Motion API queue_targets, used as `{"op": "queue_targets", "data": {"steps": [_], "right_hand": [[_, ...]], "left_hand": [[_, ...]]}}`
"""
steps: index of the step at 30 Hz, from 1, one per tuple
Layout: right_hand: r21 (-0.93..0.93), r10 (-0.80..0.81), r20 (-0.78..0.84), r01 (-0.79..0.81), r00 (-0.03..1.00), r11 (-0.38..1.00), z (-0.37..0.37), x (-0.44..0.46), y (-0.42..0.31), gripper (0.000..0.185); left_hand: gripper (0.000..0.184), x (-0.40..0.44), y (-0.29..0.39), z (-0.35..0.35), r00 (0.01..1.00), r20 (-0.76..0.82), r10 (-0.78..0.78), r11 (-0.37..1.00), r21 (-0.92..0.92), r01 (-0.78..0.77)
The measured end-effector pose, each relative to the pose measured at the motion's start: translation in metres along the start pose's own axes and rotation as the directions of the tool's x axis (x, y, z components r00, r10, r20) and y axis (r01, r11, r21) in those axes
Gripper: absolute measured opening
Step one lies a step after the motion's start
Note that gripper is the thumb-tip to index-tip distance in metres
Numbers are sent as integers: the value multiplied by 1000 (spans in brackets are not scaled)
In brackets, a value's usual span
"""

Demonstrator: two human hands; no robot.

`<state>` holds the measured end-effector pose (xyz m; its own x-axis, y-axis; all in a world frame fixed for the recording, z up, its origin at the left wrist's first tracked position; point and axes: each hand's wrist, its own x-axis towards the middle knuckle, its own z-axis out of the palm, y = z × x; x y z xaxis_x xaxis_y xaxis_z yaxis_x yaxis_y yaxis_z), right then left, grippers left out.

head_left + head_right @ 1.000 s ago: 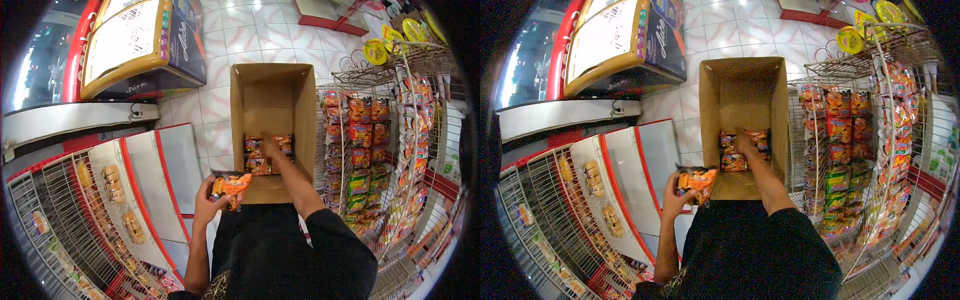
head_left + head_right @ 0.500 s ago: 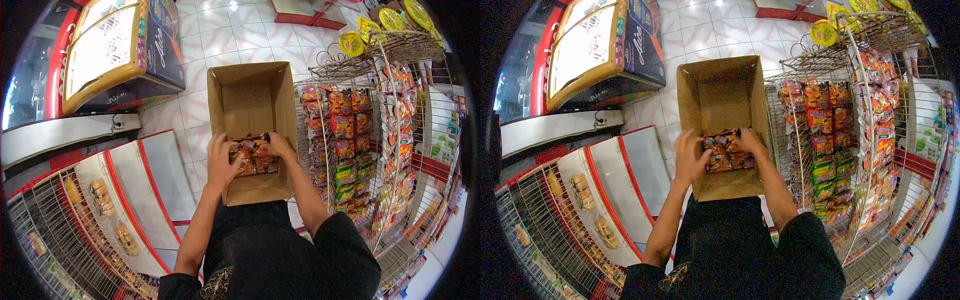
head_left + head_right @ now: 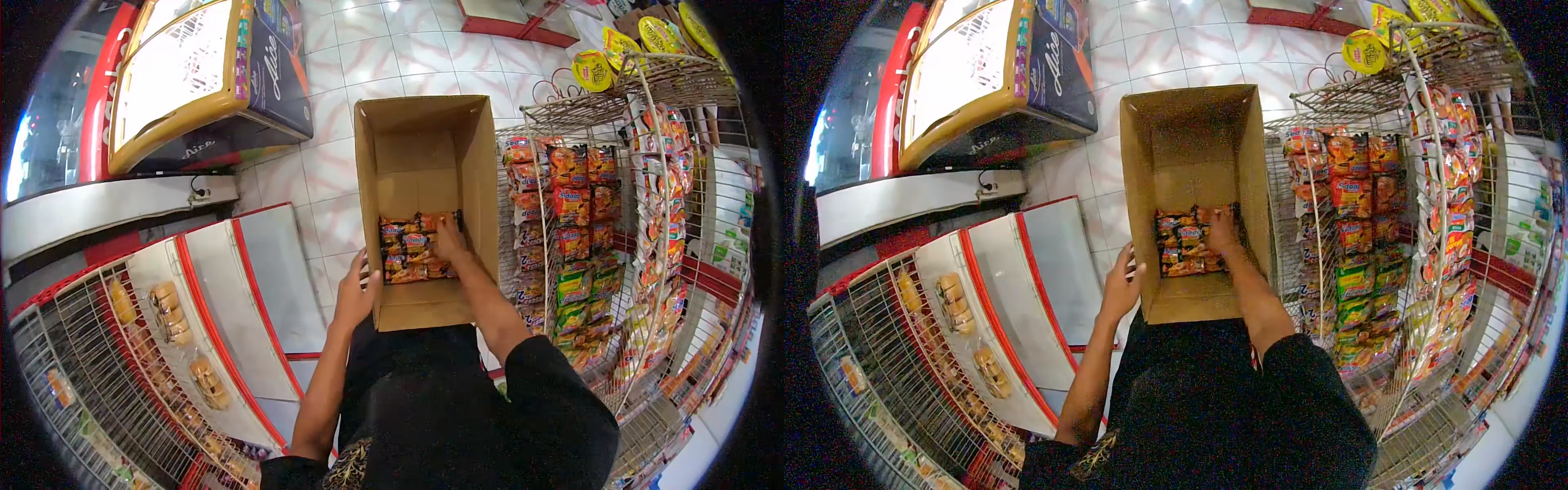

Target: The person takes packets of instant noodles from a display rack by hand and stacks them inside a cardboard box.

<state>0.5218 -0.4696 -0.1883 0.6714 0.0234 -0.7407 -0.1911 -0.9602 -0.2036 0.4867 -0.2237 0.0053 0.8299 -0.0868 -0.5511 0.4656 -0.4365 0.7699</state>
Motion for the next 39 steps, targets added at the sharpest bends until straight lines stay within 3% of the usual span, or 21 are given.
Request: {"op": "queue_targets", "data": {"steps": [3, 6, 9, 10, 11, 13, 14, 15, 18, 21, 23, 26, 27, 28, 30, 32, 34, 35, 37, 38, 39], "right_hand": [[-81, -94, -65, 89, 993, 993, 34, 16, 11, 82], [-155, -118, -120, 99, 986, 983, 51, 18, 13, 74], [-44, -93, -184, 87, 979, 995, -24, -41, -23, 55], [116, -129, -310, 172, 942, 978, -24, -52, -23, 43], [251, -137, -446, 270, 884, 930, -25, -64, -23, 33], [297, -100, -84, 120, 991, 947, -53, -90, -23, 21], [387, -130, -284, 238, 950, 891, -53, -111, -19, 20], [429, -143, -482, 375, 865, 822, -50, -131, -17, 19], [514, -16, -622, 424, 783, 746, -74, -228, -20, 24], [596, 151, -715, 482, 683, 642, -63, -307, -13, 26], [669, 244, -685, 461, 686, 582, -47, -352, -1, 26], [704, 365, -691, 469, 624, 533, -6, -396, 18, 28], [711, 421, -695, 472, 583, 521, 10, -406, 24, 30], [712, 441, -697, 477, 565, 515, 27, -414, 29, 30], [781, 590, -619, 332, 518, 529, 59, -426, 45, 34], [793, 634, -607, 311, 480, 524, 93, -431, 60, 35], [812, 698, -583, 261, 415, 522, 122, -440, 74, 38], [806, 692, -591, 266, 414, 529, 135, -450, 79, 38], [934, 743, -358, 202, 565, 297, 155, -468, 91, 39], [907, 742, -419, 204, 524, 368, 170, -473, 97, 40], [874, 732, -481, 204, 482, 440, 188, -474, 103, 41]], "left_hand": [[53, 8, -21, 6, 986, -22, 164, 984, 71, -162], [54, 7, -22, 0, 989, 13, 146, 983, 113, -147], [55, 10, -24, 0, 981, 49, 189, 979, 61, -192], [55, 11, -29, 0, 976, 53, 211, 978, -8, -211], [54, 19, -49, 1, 968, 14, 250, 963, 97, -250], [50, 26, -58, 4, 914, -125, 385, 898, 281, -339], [48, 24, -46, 5, 852, -227, 472, 854, 358, -378], [45, 19, -30, 4, 828, -265, 494, 857, 310, -412], [38, 30, -23, 7, 687, -319, 653, 758, 265, -596], [38, 29, 27, 28, 666, -153, 730, 684, 151, -714], [39, 17, 63, 44, 636, -65, 769, 639, 95, -763], [21, -14, 127, 87, 540, 124, 833, 553, -154, -819], [21, -27, 147, 99, 518, 146, 843, 537, -159, -828], [28, -41, 167, 110, 433, 199, 879, 469, -200, -860], [42, -76, 210, 137, 254, 275, 927, 332, -291, -897], [37, -118, 255, 163, 50, 241, 969, 120, -286, -951], [28, -149, 296, 200, -206, 188, 960, -93, -480, -872], [22, -168, 312, 214, -181, 292, 939, -19, -481, -877], [17, -204, 340, 245, -153, 495, 855, 99, -446, -890], [17, -220, 352, 262, -143, 594, 792, 146, -412, -900], [20, -230, 361, 283, -200, 662, 722, 100, -386, -917]]}}
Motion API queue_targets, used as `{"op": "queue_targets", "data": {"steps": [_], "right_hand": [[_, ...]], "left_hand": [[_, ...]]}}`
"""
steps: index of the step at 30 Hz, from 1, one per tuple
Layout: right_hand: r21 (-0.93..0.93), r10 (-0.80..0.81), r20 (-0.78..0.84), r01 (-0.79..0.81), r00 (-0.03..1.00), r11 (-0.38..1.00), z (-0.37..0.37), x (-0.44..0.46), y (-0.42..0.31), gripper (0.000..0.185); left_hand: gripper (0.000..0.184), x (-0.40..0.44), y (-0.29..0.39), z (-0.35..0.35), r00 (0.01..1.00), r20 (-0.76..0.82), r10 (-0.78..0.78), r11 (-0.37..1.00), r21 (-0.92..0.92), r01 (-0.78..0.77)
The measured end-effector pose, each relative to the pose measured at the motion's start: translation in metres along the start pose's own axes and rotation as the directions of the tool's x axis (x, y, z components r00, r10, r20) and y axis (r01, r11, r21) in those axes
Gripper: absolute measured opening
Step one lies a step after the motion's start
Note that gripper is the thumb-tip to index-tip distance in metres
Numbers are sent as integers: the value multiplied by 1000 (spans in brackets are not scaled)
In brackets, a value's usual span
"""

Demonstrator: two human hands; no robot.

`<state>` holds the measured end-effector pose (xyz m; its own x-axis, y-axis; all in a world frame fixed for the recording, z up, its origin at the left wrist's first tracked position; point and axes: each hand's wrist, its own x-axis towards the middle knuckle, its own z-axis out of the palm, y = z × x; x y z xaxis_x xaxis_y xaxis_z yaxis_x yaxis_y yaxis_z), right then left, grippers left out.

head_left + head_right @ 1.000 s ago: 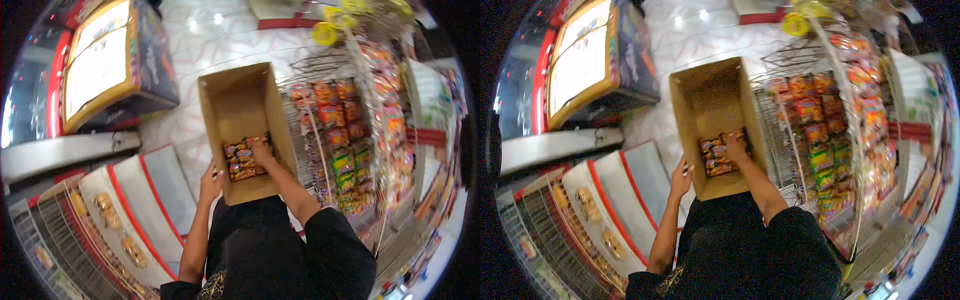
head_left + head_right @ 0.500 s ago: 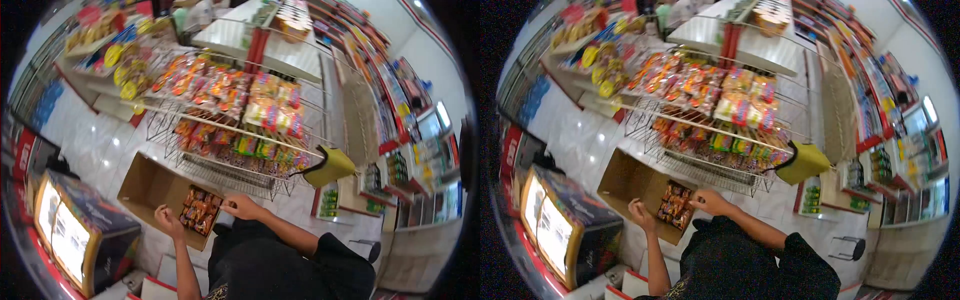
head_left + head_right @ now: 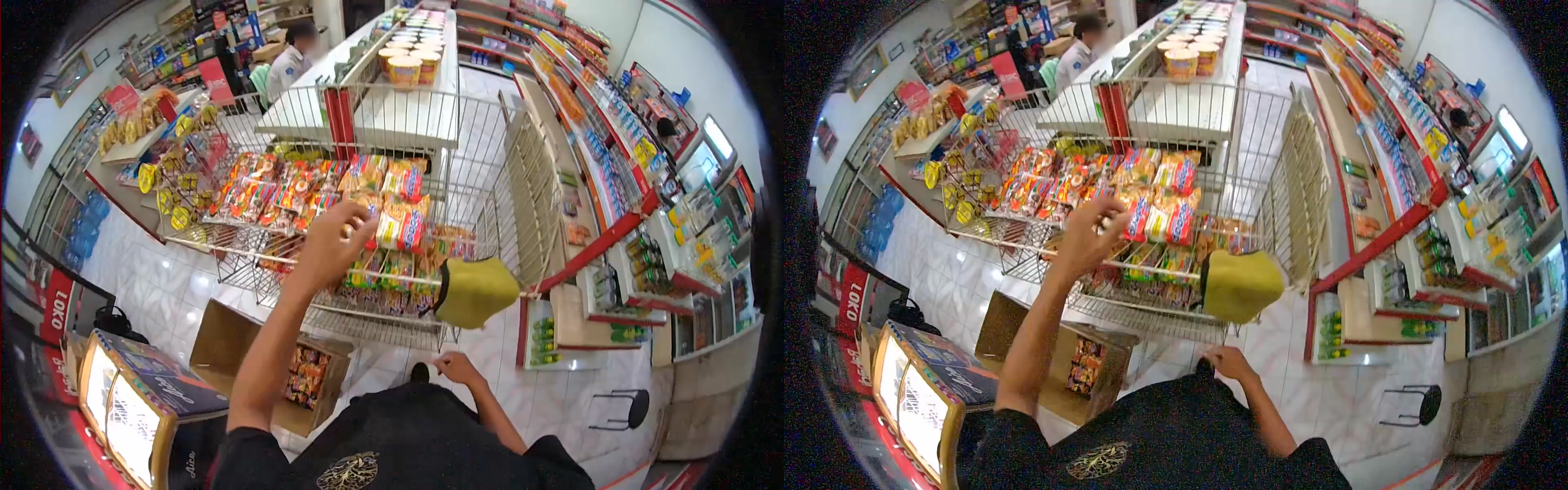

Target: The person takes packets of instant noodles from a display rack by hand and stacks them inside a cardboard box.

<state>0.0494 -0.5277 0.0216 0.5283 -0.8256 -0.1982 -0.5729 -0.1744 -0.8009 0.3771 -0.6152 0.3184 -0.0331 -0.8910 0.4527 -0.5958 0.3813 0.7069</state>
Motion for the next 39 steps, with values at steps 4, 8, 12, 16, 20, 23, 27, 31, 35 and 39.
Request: {"op": "queue_targets", "data": {"steps": [4, 8, 12, 16, 20, 23, 27, 31, 35, 39], "right_hand": [[-163, 126, 158, -100, 979, 981, -6, -12, 102, 36], [-223, 173, 122, -143, 977, 964, -39, -22, 131, 37], [-97, 220, 37, -216, 975, 972, -85, -37, 123, 39], [-32, 288, -49, -289, 957, 957, -143, -45, 90, 35], [-40, 250, -142, -258, 958, 965, -174, -55, 74, 34], [-44, 207, -193, -220, 959, 975, -192, -59, 64, 35], [-68, 138, -230, -157, 963, 985, -221, -69, 32, 32], [-281, 6, -459, -152, 889, 948, -261, -82, 3, 31], [-146, 30, -669, -171, 743, 975, -298, -84, -89, 27], [-176, -45, -836, -189, 547, 966, -304, -74, -148, 21]], "left_hand": [[29, 65, -45, 59, 939, 338, 72, 970, 197, -145], [44, 93, -104, 126, 733, 667, 135, 686, 471, -555], [50, 84, -107, 164, 656, 755, -4, 334, 619, -711], [50, 79, -108, 179, 607, 781, -146, 175, 624, -761], [54, 73, -123, 182, 518, 830, -205, 176, 552, -815], [59, 79, -126, 175, 507, 853, -123, 106, 519, -848], [60, 88, -118, 162, 423, 886, -189, 185, 455, -871], [53, 98, -99, 149, 404, 911, -81, 428, 397, -812], [44, 113, -86, 134, 326, 943, -68, 382, 327, -865], [40, 115, -81, 104, 448, 884, 136, 598, 288, -748]]}}
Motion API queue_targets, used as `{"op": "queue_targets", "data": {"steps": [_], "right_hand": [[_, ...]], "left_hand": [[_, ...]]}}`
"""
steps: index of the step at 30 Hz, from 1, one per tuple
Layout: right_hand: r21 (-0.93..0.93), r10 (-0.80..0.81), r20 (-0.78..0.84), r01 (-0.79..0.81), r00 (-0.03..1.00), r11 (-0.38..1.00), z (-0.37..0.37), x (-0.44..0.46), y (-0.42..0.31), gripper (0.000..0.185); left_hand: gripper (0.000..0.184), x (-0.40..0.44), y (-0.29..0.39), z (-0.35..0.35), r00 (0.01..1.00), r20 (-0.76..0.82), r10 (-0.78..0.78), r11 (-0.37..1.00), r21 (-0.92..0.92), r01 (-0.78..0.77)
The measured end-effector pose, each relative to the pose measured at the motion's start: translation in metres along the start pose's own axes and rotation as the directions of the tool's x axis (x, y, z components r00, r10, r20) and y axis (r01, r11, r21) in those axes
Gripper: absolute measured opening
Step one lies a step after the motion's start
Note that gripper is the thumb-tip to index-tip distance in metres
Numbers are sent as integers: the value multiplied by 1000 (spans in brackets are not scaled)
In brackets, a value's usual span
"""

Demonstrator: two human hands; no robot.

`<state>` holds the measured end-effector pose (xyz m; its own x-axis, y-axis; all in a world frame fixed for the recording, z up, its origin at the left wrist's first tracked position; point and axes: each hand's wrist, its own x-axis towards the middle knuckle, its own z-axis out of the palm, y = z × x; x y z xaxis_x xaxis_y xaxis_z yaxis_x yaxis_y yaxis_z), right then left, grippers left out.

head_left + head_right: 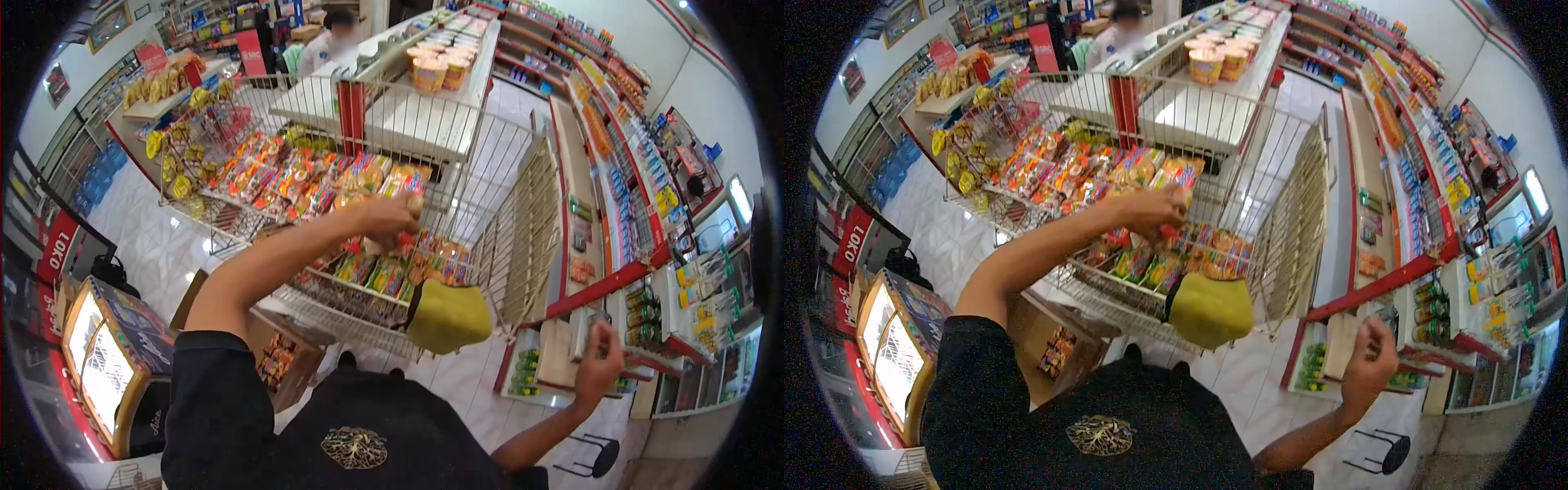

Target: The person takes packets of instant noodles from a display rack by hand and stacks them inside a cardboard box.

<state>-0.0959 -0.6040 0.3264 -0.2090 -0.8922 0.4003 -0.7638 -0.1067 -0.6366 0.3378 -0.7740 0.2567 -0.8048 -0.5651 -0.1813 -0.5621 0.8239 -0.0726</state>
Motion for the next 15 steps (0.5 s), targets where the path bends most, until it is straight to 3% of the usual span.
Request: {"op": "queue_targets", "data": {"steps": [1, 2, 4, 5, 7, 9, 10, 12, 13, 15], "right_hand": [[22, -40, -175, 45, 984, 999, 3, -1, -17, 21], [10, -30, -170, 32, 985, 999, 9, -3, -30, 21], [207, -255, -245, 308, 935, 929, 22, -6, -57, 18], [292, -357, -303, 443, 883, 848, 31, -7, -72, 18], [519, -354, -165, 386, 921, 763, 58, -13, -106, 19], [569, -280, 153, 148, 948, 809, 89, -10, -126, 29], [584, -293, 143, 159, 945, 796, 104, -9, -132, 29], [624, -297, 415, -31, 860, 781, 136, -3, -144, 49], [640, -318, 409, -20, 855, 768, 146, -2, -150, 49], [785, -378, 510, -239, 773, 571, 160, -3, -156, 59]], "left_hand": [[40, -9, 5, -13, 996, -55, -66, 984, -167, 56], [40, -16, 7, -16, 997, -52, -54, 983, -179, 44], [37, -32, 3, -24, 908, -387, -161, 887, -460, -39], [37, -41, 4, -32, 909, -389, -152, 889, -456, -47], [36, -59, 14, -45, 815, -537, -219, 899, -436, -45], [36, -75, 32, -59, 755, -607, -249, 909, -415, -33], [37, -84, 44, -67, 700, -664, -264, 905, -421, -59], [38, -103, 64, -82, 635, -719, -281, 913, -405, -54], [39, -109, 76, -88, 594, -767, -244, 928, -363, -87], [40, -115, 91, -89, 548, -811, -207, 943, -314, -108]]}}
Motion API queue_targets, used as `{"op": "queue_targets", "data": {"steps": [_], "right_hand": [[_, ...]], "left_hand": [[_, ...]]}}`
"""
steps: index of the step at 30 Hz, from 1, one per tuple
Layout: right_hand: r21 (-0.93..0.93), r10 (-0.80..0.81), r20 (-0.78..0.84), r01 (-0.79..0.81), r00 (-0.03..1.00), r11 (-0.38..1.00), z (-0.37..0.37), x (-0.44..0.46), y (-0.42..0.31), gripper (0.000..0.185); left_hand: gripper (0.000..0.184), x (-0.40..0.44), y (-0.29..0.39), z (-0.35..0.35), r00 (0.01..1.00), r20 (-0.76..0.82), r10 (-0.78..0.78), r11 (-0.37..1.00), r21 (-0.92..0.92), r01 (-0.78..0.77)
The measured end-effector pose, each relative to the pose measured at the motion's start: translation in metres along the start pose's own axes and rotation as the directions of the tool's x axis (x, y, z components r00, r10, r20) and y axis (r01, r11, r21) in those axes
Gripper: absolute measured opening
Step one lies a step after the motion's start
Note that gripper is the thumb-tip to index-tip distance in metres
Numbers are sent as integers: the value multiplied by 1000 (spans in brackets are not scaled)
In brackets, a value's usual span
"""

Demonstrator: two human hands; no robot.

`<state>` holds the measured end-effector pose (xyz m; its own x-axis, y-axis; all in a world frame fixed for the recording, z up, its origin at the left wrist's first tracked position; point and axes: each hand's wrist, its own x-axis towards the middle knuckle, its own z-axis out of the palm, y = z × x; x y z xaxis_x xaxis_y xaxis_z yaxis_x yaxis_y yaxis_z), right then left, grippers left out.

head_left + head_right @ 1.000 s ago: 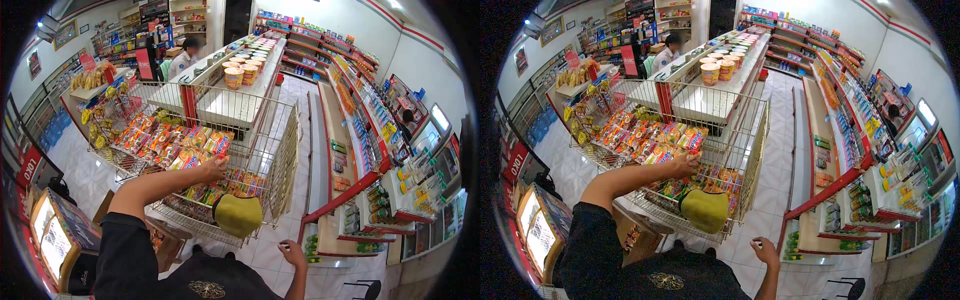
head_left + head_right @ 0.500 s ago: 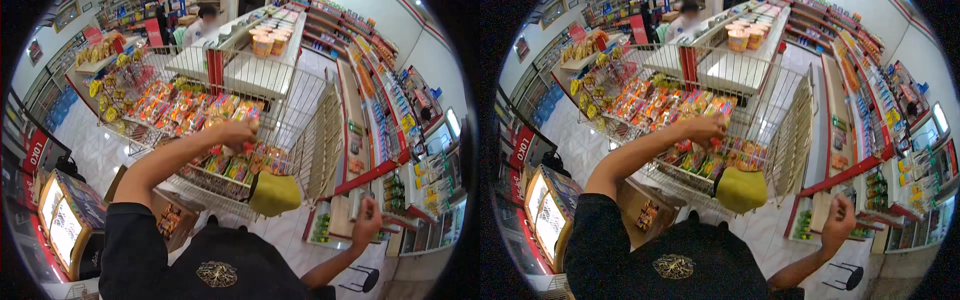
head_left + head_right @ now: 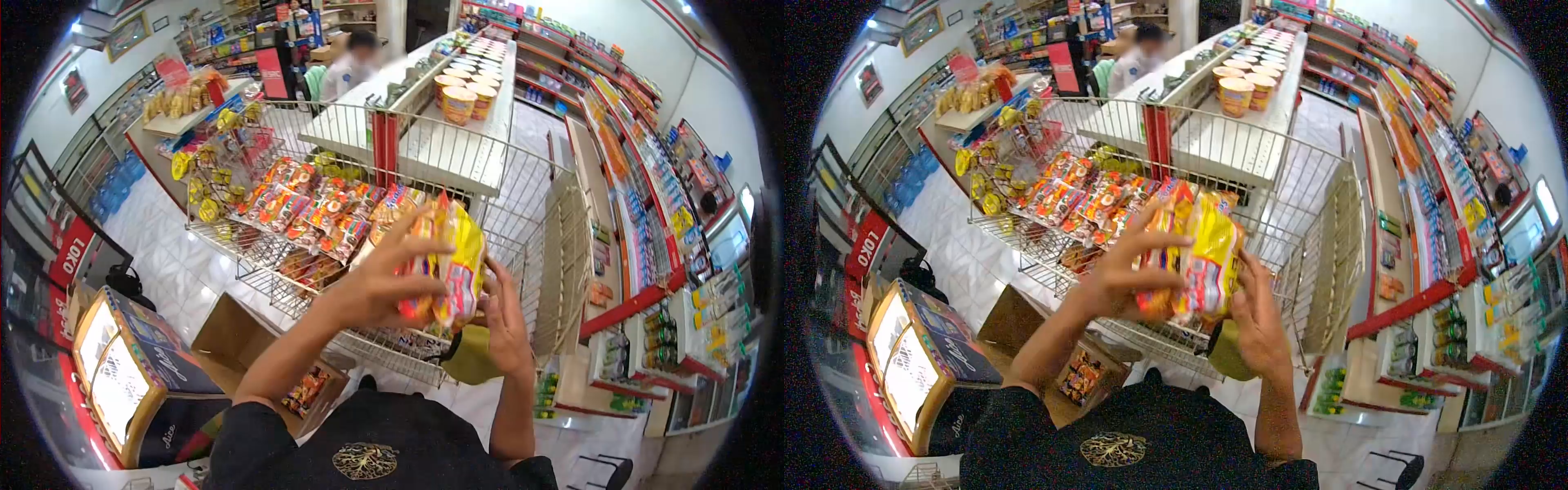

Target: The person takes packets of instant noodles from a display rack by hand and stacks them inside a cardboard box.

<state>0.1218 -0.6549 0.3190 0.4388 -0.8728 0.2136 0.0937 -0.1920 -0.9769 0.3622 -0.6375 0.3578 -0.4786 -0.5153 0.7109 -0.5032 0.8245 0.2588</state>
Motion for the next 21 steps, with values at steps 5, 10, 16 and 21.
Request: {"op": "queue_targets", "data": {"steps": [5, 10, 16, 21], "right_hand": [[295, -47, 113, 12, 992, 955, 21, 8, 17, 79], [543, -20, 197, -92, 980, 834, 24, -7, 25, 97], [632, 128, 402, -376, 907, 677, 11, -21, 36, 112], [662, 177, 475, -483, 862, 573, 12, -30, 39, 111]], "left_hand": [[56, -15, 26, 18, 996, -91, -5, 1000, 24, 7], [73, -21, 41, 43, 965, -255, -65, 993, -113, 36], [74, -20, 64, 56, 982, -161, -99, 995, 4, 101], [79, -31, 82, 69, 970, -217, -112, 985, 104, 137]]}}
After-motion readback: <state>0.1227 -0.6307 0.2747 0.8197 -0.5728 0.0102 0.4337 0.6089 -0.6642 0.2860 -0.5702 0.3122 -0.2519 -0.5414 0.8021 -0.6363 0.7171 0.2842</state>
